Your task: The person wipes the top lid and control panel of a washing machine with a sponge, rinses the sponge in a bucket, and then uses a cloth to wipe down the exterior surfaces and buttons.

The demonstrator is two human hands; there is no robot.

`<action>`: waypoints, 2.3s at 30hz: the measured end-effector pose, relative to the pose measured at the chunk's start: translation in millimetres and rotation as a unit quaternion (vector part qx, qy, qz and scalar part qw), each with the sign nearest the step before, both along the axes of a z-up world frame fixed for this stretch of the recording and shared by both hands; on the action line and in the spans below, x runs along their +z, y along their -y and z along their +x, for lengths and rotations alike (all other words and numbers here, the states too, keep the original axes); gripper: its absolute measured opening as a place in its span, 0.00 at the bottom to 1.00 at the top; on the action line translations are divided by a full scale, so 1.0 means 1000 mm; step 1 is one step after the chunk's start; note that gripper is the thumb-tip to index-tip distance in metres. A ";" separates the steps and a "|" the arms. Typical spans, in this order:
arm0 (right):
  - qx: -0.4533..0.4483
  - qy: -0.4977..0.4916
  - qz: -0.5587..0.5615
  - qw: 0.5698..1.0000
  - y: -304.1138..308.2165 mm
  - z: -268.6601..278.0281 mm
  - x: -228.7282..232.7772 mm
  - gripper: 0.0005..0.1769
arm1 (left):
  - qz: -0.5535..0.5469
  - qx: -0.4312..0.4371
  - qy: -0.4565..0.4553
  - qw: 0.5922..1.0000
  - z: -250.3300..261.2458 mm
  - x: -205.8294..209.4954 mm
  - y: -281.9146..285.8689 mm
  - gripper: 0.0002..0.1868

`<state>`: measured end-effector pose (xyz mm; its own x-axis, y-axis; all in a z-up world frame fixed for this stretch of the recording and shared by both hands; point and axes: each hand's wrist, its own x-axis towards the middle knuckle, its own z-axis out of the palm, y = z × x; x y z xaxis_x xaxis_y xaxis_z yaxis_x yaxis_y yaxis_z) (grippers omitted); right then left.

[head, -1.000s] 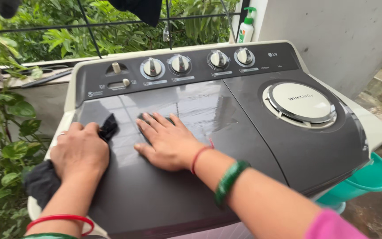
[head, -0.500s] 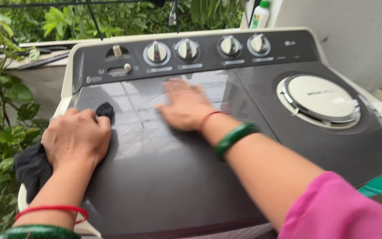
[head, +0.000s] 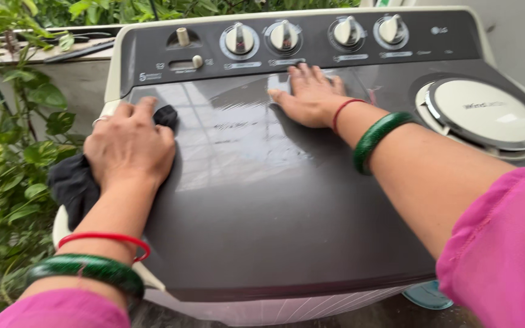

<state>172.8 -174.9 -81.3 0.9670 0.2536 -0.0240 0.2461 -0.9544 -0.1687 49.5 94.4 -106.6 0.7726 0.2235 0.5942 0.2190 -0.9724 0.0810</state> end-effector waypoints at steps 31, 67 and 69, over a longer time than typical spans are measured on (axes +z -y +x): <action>0.148 0.039 -0.020 0.988 0.003 -0.105 -0.001 0.42 | -0.050 -0.043 0.001 0.998 -0.034 -0.010 -0.008 0.12; 0.106 0.082 -0.001 0.991 0.054 -0.200 -0.002 0.41 | -0.131 0.041 -0.295 0.946 -0.130 0.045 0.015 0.26; 0.068 0.093 0.002 0.993 0.074 -0.184 0.001 0.43 | -0.123 0.031 -0.301 0.945 -0.129 0.044 0.013 0.26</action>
<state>-10.9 -249.1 -79.9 0.9110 0.3827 0.1538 0.4009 -0.9093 -0.1118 -79.8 81.0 -62.8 0.9353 0.3531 -0.0244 0.3527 -0.9242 0.1467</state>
